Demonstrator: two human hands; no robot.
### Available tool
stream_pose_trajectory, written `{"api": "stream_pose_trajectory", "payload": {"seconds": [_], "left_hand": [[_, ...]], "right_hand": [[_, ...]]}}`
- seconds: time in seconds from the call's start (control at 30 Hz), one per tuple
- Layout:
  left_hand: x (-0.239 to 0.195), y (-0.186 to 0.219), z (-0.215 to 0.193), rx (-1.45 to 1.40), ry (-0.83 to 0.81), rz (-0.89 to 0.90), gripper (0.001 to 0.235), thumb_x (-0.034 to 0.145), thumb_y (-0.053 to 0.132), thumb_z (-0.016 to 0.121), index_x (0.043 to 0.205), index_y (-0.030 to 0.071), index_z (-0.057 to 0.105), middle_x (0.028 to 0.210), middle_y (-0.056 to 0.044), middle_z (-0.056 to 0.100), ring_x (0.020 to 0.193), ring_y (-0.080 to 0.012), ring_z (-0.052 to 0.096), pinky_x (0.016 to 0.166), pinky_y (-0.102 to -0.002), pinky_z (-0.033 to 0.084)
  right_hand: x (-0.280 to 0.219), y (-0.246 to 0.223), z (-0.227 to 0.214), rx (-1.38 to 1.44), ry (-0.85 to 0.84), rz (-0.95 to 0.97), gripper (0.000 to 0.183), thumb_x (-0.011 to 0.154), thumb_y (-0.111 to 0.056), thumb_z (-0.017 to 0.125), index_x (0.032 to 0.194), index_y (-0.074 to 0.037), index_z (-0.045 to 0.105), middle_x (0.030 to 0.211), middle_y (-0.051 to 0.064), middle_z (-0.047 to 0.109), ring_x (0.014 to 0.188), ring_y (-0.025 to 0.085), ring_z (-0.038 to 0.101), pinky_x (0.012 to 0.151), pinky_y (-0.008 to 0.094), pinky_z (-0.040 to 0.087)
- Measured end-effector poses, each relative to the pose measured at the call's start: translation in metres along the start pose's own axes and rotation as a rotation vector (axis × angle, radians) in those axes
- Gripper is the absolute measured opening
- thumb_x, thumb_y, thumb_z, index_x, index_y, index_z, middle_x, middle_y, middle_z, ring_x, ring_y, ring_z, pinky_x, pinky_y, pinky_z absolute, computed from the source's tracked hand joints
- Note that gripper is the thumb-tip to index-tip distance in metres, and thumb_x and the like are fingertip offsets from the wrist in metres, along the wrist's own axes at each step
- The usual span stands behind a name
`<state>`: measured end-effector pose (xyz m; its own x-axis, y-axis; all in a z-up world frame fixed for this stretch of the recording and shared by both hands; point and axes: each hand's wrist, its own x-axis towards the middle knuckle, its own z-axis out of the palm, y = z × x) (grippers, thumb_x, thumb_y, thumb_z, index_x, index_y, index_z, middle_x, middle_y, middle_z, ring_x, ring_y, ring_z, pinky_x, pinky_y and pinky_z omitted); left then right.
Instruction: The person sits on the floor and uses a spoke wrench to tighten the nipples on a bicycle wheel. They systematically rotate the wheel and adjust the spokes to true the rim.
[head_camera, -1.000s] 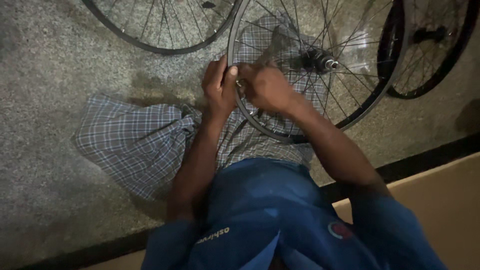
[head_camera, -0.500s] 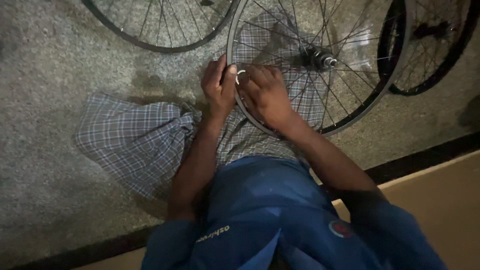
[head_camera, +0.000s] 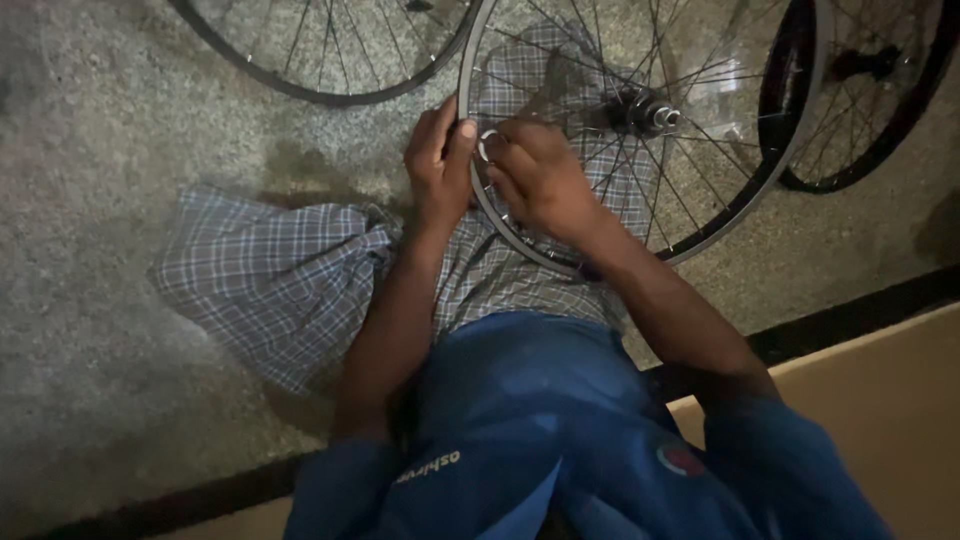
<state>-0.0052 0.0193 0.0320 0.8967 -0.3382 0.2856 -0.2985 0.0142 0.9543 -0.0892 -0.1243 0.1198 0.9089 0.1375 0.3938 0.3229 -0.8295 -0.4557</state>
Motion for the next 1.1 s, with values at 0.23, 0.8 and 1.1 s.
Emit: {"api": "stream_pose_trajectory", "payload": {"seconds": [0.23, 0.8, 1.1], "left_hand": [[-0.003, -0.011, 0.003, -0.216, 0.012, -0.173, 0.033, 0.110, 0.023, 0.061, 0.135, 0.002, 0.066, 0.098, -0.003, 0.059, 0.085, -0.0118, 0.056, 0.074, -0.031, 0.047], [-0.005, -0.039, 0.012, -0.393, -0.007, -0.285, 0.054, 0.106, 0.030, 0.068, 0.152, 0.004, 0.055, 0.090, 0.002, 0.062, 0.069, -0.0052, 0.050, 0.059, -0.025, 0.041], [-0.001, -0.028, 0.011, -0.290, -0.051, -0.309, 0.050, 0.108, 0.030, 0.065, 0.152, 0.007, 0.054, 0.093, 0.001, 0.066, 0.069, -0.0060, 0.053, 0.060, -0.027, 0.045]], "right_hand": [[-0.035, -0.007, -0.023, -0.014, -0.071, -0.012, 0.022, 0.094, -0.008, 0.075, 0.109, -0.002, 0.059, 0.117, 0.018, 0.061, 0.106, 0.039, 0.062, 0.094, 0.050, 0.051], [-0.017, 0.011, 0.002, -0.203, -0.223, 0.100, 0.021, 0.093, -0.022, 0.075, 0.100, -0.008, 0.061, 0.097, 0.012, 0.062, 0.089, 0.035, 0.064, 0.081, 0.049, 0.045], [-0.002, 0.012, 0.001, 0.019, -0.402, 0.313, 0.021, 0.099, -0.020, 0.064, 0.110, -0.002, 0.063, 0.101, 0.018, 0.067, 0.088, 0.040, 0.067, 0.075, 0.051, 0.053]]}}
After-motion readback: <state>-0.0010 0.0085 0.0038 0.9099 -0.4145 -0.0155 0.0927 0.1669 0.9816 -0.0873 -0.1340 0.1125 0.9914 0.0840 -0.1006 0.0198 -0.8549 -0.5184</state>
